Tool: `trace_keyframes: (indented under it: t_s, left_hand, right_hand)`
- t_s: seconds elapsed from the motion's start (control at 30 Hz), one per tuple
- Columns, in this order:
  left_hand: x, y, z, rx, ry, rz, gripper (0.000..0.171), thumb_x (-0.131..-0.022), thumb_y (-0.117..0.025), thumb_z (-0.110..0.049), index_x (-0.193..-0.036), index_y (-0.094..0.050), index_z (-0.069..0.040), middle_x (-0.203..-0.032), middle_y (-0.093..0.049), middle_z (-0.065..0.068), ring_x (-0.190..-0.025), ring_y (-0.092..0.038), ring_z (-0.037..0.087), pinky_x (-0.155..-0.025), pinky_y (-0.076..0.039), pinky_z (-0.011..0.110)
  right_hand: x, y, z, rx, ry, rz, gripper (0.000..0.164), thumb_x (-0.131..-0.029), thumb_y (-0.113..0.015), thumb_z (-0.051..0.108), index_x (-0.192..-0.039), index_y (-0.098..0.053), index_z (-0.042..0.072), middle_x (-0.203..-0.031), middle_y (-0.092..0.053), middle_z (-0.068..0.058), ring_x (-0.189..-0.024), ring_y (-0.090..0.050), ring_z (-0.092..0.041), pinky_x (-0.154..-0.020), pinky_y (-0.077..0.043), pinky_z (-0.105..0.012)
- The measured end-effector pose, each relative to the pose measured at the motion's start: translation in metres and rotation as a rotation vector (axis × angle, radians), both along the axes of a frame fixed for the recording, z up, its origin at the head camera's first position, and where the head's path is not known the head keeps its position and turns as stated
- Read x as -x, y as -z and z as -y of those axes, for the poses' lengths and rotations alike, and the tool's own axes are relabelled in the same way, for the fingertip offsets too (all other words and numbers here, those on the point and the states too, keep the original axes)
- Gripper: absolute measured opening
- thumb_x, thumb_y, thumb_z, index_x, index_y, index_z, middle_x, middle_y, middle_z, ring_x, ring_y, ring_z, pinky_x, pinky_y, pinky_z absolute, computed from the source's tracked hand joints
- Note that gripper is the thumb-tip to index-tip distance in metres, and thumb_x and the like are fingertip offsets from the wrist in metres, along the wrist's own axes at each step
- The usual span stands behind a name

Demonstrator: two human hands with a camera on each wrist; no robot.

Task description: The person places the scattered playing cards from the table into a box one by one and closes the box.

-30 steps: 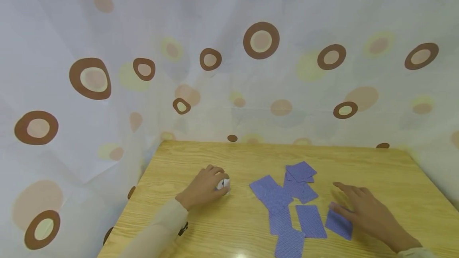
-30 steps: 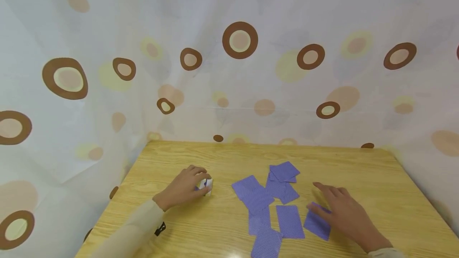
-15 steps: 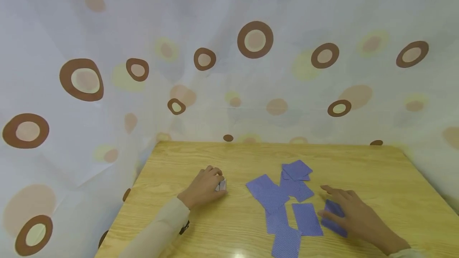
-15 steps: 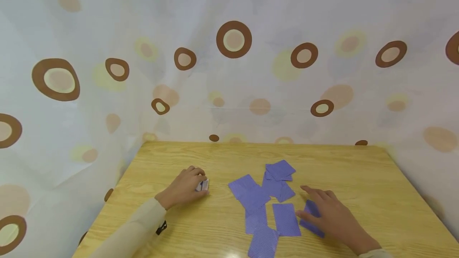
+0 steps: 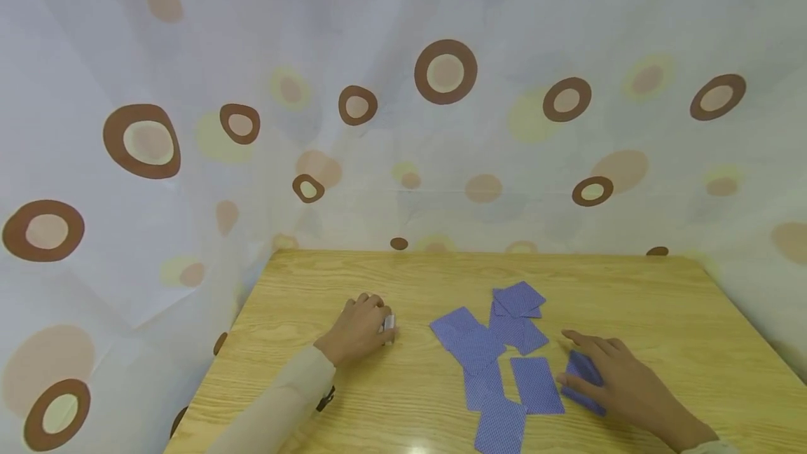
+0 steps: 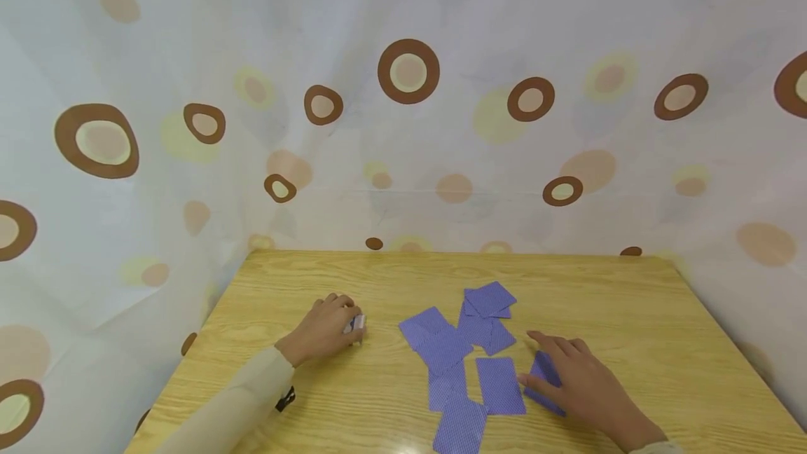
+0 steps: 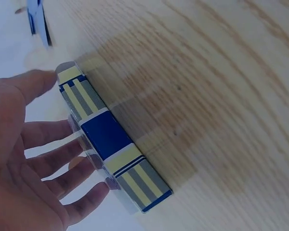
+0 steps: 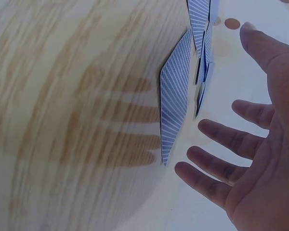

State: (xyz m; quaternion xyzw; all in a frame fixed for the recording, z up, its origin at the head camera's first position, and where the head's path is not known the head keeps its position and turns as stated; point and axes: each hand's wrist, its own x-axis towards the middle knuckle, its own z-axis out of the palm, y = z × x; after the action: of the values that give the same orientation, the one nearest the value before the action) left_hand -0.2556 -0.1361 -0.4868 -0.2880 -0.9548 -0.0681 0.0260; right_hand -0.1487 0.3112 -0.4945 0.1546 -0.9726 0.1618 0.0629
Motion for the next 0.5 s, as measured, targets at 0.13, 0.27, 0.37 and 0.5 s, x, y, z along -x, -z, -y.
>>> trace_keyframes:
  t_s: [0.13,0.27,0.37,0.5]
  left_hand:
    - [0.0024,0.0013,-0.0007,0.012,-0.018,0.044,0.044,-0.100,-0.067,-0.043,-0.121,-0.073,-0.006,-0.124,-0.065,0.011,-0.111,-0.056,0.031,-0.092,-0.047,0.056]
    - [0.0044,0.0004,-0.0010,0.020,-0.026,0.095,0.041,-0.099,-0.068,-0.042,-0.120,-0.073,-0.008,-0.125,-0.064,0.010,-0.112,-0.055,0.032,-0.093,-0.046,0.058]
    - [0.0058,-0.0002,-0.0012,0.026,-0.026,0.115,0.037,-0.098,-0.068,-0.038,-0.120,-0.073,-0.008,-0.127,-0.063,0.010,-0.113,-0.055,0.032,-0.094,-0.045,0.059]
    - [0.0072,0.0015,-0.0014,0.042,-0.020,0.115,0.040,-0.098,-0.069,-0.038,-0.124,-0.071,-0.007,-0.128,-0.063,0.010,-0.114,-0.055,0.032,-0.094,-0.045,0.057]
  right_hand:
    - [0.0005,0.0010,0.0002,-0.001,0.003,0.001,0.075,-0.092,-0.070,0.060,-0.147,-0.053,0.012,-0.135,-0.063,-0.018,-0.119,-0.056,-0.048,-0.086,-0.048,-0.068]
    - [0.0014,0.0018,-0.0001,-0.005,0.005,-0.003,0.075,-0.092,-0.070,0.059,-0.148,-0.053,0.013,-0.135,-0.063,-0.016,-0.119,-0.056,-0.047,-0.086,-0.048,-0.068]
    - [0.0012,0.0018,-0.0001,-0.006,0.008,-0.002,0.075,-0.092,-0.070,0.060,-0.147,-0.054,0.012,-0.135,-0.063,-0.016,-0.119,-0.056,-0.047,-0.086,-0.048,-0.067]
    - [0.0001,0.0021,0.0004,-0.006,0.014,0.005,0.075,-0.092,-0.069,0.061,-0.147,-0.054,0.012,-0.135,-0.063,-0.018,-0.120,-0.056,-0.048,-0.086,-0.048,-0.068]
